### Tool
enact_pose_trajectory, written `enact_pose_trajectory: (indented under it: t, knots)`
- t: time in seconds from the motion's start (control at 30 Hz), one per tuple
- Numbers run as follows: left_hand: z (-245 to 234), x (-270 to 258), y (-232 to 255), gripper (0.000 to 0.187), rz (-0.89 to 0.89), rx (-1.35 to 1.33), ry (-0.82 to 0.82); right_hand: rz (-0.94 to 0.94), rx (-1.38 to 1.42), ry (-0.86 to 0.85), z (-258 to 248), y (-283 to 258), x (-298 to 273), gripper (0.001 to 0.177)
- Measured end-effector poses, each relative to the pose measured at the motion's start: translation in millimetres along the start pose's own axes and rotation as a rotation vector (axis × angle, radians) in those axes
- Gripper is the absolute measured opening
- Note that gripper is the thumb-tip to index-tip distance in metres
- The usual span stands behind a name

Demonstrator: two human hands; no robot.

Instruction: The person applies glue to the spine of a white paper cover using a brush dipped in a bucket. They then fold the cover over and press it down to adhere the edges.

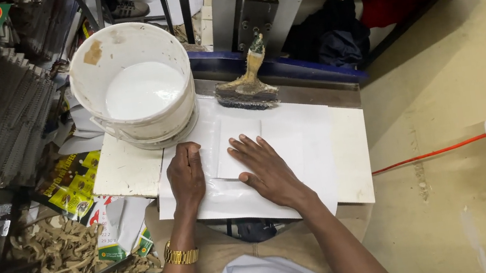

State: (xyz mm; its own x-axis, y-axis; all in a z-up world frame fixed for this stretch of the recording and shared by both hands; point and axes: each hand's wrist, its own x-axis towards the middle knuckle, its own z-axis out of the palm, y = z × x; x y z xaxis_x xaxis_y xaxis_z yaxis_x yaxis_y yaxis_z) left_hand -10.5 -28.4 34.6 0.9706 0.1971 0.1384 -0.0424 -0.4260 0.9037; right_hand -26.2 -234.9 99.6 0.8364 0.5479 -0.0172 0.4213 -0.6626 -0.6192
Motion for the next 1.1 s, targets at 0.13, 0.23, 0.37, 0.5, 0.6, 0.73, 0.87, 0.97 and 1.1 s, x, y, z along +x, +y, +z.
enact_pose_trajectory:
  t: [0.13, 0.23, 0.37, 0.5, 0.6, 0.73, 0.87, 0.97, 1.1]
  knots:
    - [0, 0, -4, 0.038, -0.007, 0.006, -0.016, 0.058, -0.083, -0.078, 6, 5, 0, 0.094]
    - [0, 0, 0, 0.038, -0.009, -0.001, -0.021, 0.079, -0.148, -0.104, 8, 9, 3, 0.09]
    - [0, -4, -3, 0.039, -0.011, -0.015, -0.019, 0.13, -0.072, -0.105, 1, 9, 6, 0.088]
    - [3, -5, -6, 0.039, -0.007, -0.03, 0.014, 0.307, 0.296, 0.296, -4, -15, -2, 0.072]
    - [3, -4, -8, 0.039, 0.002, -0.032, 0.026, 0.522, 0.693, 0.614, 13, 5, -1, 0.061]
    - [1, -2, -10, 0.04, 0.025, -0.048, -0.003, 0.667, 0.988, 0.606, 16, 32, 12, 0.07]
    - [3, -2, -12, 0.041, 0.008, -0.045, -0.001, 0.666, 0.965, 0.365, 6, 20, 31, 0.072]
    - [5, -3, -16, 0.042, -0.003, -0.059, 0.002, 0.656, 0.85, 0.241, -3, 7, 40, 0.064]
    - [-1, -2, -11, 0.038, 0.018, -0.06, -0.008, 0.656, 0.84, 0.199, -4, -3, 37, 0.055]
